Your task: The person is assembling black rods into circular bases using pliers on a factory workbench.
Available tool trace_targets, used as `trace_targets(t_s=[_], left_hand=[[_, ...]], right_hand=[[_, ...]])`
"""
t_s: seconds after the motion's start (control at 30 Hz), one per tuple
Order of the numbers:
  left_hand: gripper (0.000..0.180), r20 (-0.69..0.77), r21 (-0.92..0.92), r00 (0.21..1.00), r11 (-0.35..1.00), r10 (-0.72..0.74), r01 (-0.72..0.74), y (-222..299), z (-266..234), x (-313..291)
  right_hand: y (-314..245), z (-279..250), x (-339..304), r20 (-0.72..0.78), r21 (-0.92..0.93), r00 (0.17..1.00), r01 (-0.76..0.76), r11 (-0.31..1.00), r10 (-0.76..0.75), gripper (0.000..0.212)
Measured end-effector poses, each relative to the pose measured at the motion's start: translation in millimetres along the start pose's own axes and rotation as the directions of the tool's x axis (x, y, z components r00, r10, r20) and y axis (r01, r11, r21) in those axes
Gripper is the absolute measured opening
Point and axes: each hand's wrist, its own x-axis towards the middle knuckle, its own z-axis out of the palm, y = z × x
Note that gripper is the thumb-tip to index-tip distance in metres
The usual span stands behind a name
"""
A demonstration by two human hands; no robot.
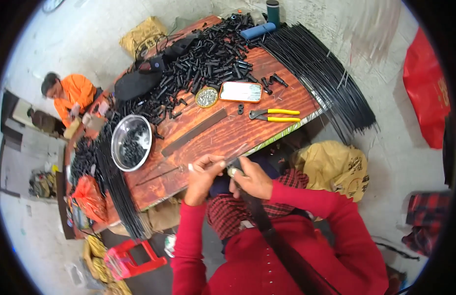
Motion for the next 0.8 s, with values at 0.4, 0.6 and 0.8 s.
trace_targets(t_s=[0.4, 0.6, 0.8], left_hand=[[0.014, 0.087, -0.032, 0.993, 0.996, -0.075, 0.078, -27, -15, 26], [0.02, 0.333, 0.035, 0.94, 0.997, -0.078, 0.071, 19, -9, 38], [0.017, 0.039, 0.332, 0.969, 0.912, 0.244, -0.243, 21, -61, 106]], right_hand=[[23, -3, 21, 0.012, 0.072, 0.991, -0.135, 0.988, 0.135, 0.019], [7, -7, 6, -0.11, 0.092, 0.994, 0.033, 0.995, -0.022, 0.015], [-2, -5, 8, -0.135, 0.051, 0.991, 0.015, 0.999, -0.008, 0.018]])
